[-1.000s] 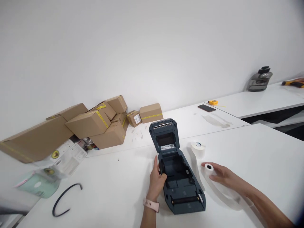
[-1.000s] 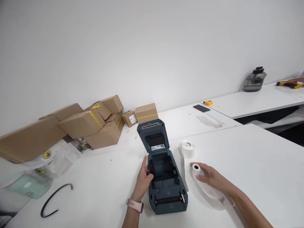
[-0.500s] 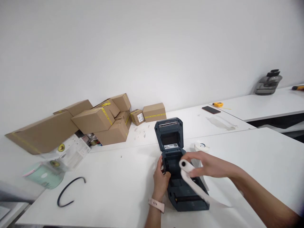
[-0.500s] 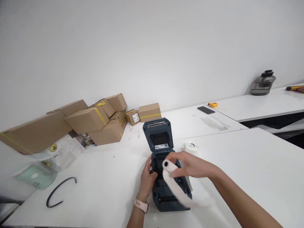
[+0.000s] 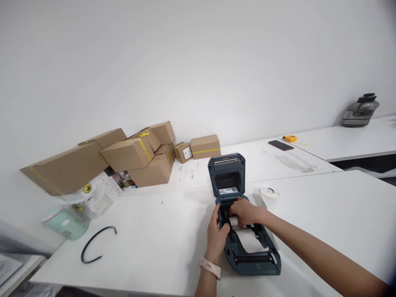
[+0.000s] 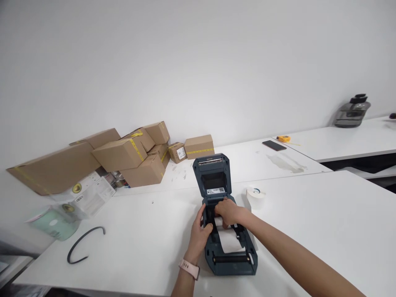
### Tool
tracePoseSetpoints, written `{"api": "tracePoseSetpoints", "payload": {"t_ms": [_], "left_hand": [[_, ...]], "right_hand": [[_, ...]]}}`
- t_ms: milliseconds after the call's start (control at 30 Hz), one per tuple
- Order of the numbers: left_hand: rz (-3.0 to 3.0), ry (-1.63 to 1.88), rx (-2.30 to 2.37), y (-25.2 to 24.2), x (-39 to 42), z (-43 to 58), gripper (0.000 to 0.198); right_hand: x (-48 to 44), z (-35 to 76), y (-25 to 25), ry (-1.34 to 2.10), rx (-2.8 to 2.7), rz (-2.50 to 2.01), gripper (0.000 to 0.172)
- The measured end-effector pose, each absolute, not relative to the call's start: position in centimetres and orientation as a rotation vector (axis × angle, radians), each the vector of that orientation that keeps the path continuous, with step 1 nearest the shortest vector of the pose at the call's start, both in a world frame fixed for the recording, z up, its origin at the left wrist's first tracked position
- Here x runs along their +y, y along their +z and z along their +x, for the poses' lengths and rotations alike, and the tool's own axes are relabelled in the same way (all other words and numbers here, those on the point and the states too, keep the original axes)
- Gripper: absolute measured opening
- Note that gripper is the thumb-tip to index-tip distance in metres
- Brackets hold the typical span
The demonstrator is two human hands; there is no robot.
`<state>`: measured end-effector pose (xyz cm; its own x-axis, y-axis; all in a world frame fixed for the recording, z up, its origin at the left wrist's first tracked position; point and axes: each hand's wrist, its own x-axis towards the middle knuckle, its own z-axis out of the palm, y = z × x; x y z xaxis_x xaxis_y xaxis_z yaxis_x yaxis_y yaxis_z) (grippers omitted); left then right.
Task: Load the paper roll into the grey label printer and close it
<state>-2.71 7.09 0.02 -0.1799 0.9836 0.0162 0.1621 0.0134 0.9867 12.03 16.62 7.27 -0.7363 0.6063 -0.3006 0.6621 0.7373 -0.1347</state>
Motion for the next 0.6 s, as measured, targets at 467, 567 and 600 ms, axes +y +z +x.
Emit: {"api": "tracePoseSetpoints", "payload": {"t_ms": [467, 567, 600], "left_hand": [[1.195, 1.263, 1.275, 0.3, 7.2, -2.6, 0.070], [1.199, 1.274, 1.276, 0.0, 7.3, -2.6, 0.070], [1.196, 1.278, 1.285, 0.0, 7.3, -2.6, 0.069]], "right_hand": [[17.1, 11.9, 6.6, -0.335, 2.727, 0.902, 0.017], [17.5, 11.7, 5.8, -0.340, 2.710, 0.930, 0.019], [17.7, 11.7, 5.5, -0.352, 2.707, 0.940, 0.022]]}}
